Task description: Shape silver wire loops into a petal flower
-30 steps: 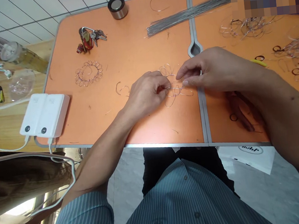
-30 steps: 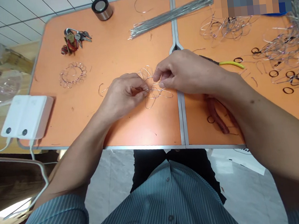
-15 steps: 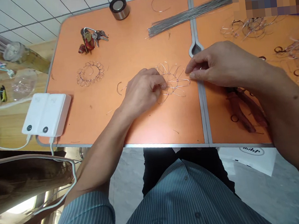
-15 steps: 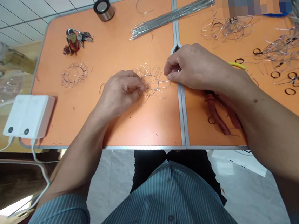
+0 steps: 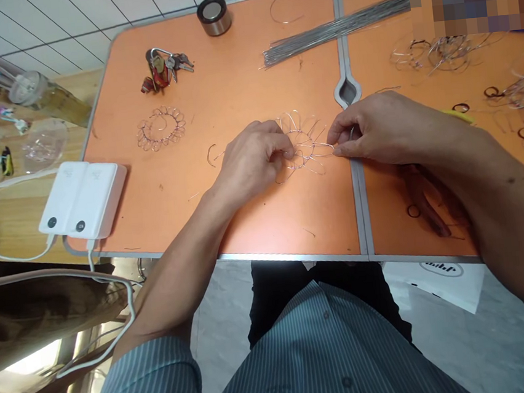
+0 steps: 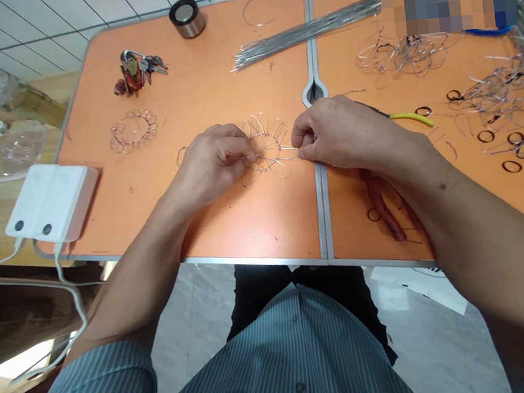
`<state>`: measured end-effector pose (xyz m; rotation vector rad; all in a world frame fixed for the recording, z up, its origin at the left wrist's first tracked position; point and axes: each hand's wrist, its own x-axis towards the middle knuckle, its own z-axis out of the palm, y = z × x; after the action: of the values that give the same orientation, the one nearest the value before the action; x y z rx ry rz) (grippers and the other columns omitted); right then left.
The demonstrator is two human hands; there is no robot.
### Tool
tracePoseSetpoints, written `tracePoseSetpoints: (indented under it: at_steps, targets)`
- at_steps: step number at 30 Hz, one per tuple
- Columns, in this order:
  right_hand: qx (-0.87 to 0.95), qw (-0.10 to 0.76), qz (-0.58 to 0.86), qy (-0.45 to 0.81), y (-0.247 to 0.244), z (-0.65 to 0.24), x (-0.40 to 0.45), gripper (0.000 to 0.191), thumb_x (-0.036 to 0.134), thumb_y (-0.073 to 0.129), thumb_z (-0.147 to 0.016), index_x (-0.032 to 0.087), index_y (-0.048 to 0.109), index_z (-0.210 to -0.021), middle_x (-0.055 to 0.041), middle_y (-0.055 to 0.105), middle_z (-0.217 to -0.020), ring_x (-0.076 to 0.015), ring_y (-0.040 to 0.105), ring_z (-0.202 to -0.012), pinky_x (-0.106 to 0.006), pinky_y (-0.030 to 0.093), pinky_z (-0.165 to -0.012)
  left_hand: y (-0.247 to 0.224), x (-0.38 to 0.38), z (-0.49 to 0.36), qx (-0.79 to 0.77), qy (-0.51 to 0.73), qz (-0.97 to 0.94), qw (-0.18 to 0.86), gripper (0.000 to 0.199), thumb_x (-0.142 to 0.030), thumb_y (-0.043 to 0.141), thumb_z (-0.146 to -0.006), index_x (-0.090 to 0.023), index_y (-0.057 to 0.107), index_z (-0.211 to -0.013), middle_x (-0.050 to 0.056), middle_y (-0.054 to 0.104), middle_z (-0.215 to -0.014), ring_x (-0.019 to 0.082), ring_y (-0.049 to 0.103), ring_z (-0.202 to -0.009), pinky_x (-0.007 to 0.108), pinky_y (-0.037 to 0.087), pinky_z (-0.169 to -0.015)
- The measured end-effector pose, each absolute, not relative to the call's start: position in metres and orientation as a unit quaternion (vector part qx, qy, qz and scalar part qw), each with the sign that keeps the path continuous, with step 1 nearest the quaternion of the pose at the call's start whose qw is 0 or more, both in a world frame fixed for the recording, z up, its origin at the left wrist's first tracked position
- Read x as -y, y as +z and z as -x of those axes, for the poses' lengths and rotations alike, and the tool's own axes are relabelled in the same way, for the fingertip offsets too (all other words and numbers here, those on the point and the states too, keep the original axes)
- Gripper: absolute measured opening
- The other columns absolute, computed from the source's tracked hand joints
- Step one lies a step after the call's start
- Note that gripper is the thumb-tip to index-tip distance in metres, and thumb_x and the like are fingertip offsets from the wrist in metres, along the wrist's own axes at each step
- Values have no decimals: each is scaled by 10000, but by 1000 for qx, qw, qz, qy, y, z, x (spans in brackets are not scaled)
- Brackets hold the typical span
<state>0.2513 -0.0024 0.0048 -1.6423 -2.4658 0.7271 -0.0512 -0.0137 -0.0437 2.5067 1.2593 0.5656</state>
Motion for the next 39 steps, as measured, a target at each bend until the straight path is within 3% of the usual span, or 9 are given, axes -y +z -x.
tracePoseSetpoints:
  at_steps: [5,12,20,28,39]
  targets:
    - [800,46,542,252,6,-249,4,127,395,878,-945,337,939,-1040,-56,879,-962,-334,802,-915,-450,508,-769,-43,15,51,-434,198,-867,142,245,-76,646,-1010,-250,810,-1066,57,807,-1111,253,729,-1119,445,634,-1106]
    - [790,23,556,258,9,-244,3,240,267,862,-881,308,940,-1104,-48,880,-963,-332,820,-925,-445,533,-797,-41,14,51,-428,200,-869,147,284,-31,631,-964,-242,807,-1036,58,806,-1114,250,720,-1110,416,615,-1044]
    - [793,13,551,261,8,-243,4,205,315,883,-858,310,933,-1056,-33,865,-901,-315,804,-877,-426,536,-771,-41,14,51,-432,199,-866,153,320,-36,616,-953,-264,831,-1017,60,823,-1103,257,738,-1095,412,609,-999]
    - [771,-5,573,277,15,-237,9,336,203,808,-846,300,940,-1139,-27,889,-966,-296,818,-892,-413,561,-793,-40,14,51,-433,196,-865,161,321,-39,606,-942,-251,836,-1012,50,815,-1112,249,743,-1111,420,603,-1029]
    - [782,24,538,312,10,-244,4,242,308,870,-876,324,928,-1111,-25,858,-892,-310,802,-867,-434,567,-771,-39,16,50,-430,207,-864,163,299,-88,612,-974,-266,850,-1003,72,838,-1104,266,753,-1109,419,620,-975]
